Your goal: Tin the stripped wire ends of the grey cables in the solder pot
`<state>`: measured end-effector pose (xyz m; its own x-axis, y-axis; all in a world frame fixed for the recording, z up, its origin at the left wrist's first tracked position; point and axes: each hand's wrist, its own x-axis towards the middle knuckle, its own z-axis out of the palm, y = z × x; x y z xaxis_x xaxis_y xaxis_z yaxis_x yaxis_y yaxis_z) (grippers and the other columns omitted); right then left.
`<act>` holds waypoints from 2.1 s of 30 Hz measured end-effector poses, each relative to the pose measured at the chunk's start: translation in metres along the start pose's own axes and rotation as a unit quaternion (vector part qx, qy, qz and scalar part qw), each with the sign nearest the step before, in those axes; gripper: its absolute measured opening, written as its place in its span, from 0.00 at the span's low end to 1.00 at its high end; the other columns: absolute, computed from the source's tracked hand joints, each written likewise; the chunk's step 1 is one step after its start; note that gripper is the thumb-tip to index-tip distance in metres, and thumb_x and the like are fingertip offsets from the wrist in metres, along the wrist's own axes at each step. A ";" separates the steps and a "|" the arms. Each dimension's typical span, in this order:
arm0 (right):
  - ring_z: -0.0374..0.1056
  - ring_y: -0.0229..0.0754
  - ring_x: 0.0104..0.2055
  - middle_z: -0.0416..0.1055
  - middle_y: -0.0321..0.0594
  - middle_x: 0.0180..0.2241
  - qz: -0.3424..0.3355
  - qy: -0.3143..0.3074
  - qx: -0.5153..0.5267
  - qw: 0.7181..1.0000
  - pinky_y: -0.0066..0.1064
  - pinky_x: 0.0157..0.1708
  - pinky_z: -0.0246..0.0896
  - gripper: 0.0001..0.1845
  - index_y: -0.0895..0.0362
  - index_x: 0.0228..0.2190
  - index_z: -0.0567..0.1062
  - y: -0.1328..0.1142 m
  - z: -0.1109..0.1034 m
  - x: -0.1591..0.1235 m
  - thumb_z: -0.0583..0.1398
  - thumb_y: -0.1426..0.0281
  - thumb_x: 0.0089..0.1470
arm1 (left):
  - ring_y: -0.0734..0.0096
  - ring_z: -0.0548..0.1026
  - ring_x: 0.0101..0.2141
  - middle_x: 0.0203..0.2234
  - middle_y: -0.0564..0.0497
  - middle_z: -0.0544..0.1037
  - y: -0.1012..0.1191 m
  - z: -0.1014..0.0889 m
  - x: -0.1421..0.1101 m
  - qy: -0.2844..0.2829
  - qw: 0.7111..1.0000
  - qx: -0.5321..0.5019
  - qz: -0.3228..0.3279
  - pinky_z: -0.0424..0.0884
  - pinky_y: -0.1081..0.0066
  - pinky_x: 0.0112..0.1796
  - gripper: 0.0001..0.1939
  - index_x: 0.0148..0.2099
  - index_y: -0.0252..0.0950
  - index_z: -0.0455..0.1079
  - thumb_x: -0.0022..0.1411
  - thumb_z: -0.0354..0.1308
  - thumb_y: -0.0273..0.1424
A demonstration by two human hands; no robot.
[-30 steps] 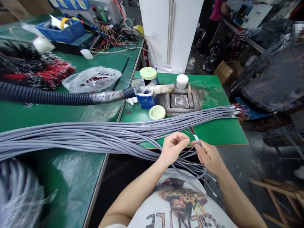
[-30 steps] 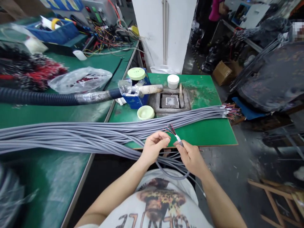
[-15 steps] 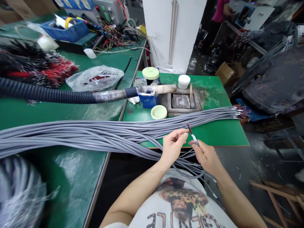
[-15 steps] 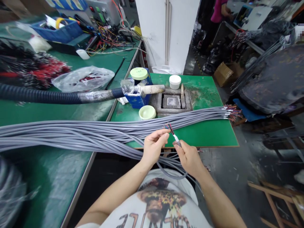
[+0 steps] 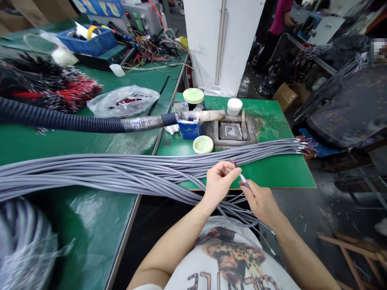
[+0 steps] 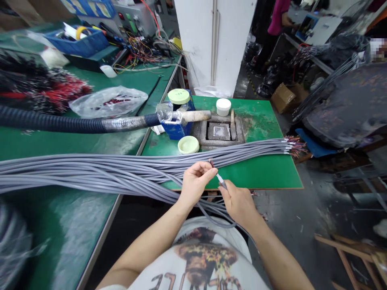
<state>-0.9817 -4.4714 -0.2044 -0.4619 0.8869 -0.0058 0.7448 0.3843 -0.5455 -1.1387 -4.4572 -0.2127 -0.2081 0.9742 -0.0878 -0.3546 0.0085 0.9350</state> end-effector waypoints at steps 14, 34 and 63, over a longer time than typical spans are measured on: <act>0.46 0.30 0.11 0.56 0.27 0.09 0.112 0.029 0.500 0.858 0.24 0.14 0.40 0.20 0.57 0.23 0.68 -0.005 0.011 0.012 0.53 0.57 0.60 | 0.79 0.64 0.21 0.19 0.56 0.69 -0.029 -0.002 -0.016 0.000 0.903 0.200 0.380 0.62 0.76 0.25 0.03 0.32 0.36 0.73 0.54 0.63 0.25; 0.61 0.36 0.28 0.63 0.35 0.24 -0.087 0.157 0.207 0.962 0.29 0.30 0.56 0.11 0.57 0.23 0.71 -0.026 -0.001 0.083 0.58 0.67 0.55 | 0.83 0.62 0.19 0.19 0.59 0.67 -0.029 -0.010 -0.004 0.006 0.987 -0.157 -0.029 0.59 0.80 0.22 0.11 0.34 0.34 0.67 0.54 0.63 0.36; 0.65 0.40 0.30 0.74 0.43 0.28 -0.100 -0.010 -0.237 0.966 0.30 0.29 0.49 0.16 0.59 0.25 0.79 -0.038 -0.003 0.228 0.54 0.65 0.52 | 0.73 0.70 0.26 0.24 0.52 0.75 -0.048 -0.083 0.002 -0.032 0.796 0.443 0.411 0.55 0.68 0.28 0.06 0.39 0.37 0.70 0.61 0.52 0.27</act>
<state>-1.1137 -4.2826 -0.1824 -0.6255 0.7791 0.0412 0.7741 0.6263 -0.0922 -1.1975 -4.4746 -0.2863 0.0193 0.7427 0.6693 0.6659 -0.5089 0.5455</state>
